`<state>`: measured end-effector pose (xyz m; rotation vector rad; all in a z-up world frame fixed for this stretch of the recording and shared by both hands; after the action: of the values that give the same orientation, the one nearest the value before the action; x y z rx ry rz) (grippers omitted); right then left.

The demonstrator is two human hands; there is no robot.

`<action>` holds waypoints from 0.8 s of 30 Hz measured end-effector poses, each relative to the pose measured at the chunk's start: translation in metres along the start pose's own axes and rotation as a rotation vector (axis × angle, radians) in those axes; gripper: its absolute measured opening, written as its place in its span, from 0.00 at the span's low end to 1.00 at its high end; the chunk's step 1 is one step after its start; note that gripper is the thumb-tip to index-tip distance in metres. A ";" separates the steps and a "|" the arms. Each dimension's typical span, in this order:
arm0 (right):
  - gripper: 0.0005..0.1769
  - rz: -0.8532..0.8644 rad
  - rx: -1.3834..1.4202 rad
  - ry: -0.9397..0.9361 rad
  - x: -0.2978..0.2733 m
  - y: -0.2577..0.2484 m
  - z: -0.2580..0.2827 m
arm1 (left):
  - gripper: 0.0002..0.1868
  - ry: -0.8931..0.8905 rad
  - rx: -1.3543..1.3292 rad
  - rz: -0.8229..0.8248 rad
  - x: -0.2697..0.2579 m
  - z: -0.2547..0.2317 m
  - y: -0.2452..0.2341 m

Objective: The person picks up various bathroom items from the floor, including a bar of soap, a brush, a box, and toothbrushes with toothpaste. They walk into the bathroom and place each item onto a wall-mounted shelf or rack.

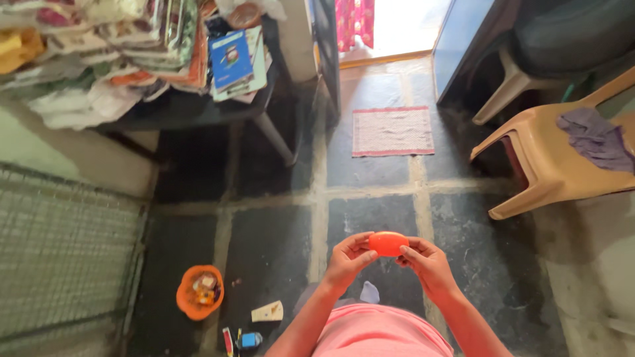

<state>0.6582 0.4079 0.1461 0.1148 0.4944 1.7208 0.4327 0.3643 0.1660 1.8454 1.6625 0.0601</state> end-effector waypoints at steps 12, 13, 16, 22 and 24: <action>0.19 -0.098 -0.042 0.003 0.153 -0.031 0.030 | 0.25 -0.008 0.089 0.079 0.178 -0.045 -0.016; 0.19 -0.104 -0.047 -0.005 0.174 -0.032 0.034 | 0.25 -0.017 0.103 0.076 0.198 -0.054 -0.019; 0.19 -0.126 -0.047 -0.026 0.235 -0.025 0.048 | 0.26 -0.053 0.136 0.079 0.254 -0.096 -0.028; 0.19 -0.157 -0.010 -0.117 0.362 -0.018 0.081 | 0.26 0.002 0.165 0.102 0.368 -0.181 -0.035; 0.18 -0.131 0.031 -0.174 0.403 -0.016 0.090 | 0.28 0.023 0.163 0.117 0.404 -0.206 -0.037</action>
<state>0.6166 0.8192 0.1432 0.2474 0.3910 1.5589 0.3892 0.8172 0.1594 2.0707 1.6148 -0.0051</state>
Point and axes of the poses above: each hand's wrist, its own x-axis towards the middle knuckle, its own y-axis out of the palm, z = x × y, the point moved 1 cm from there along x, towards the middle knuckle, and after that the axes turned 14 degrees about -y, right-handed, at the moved point
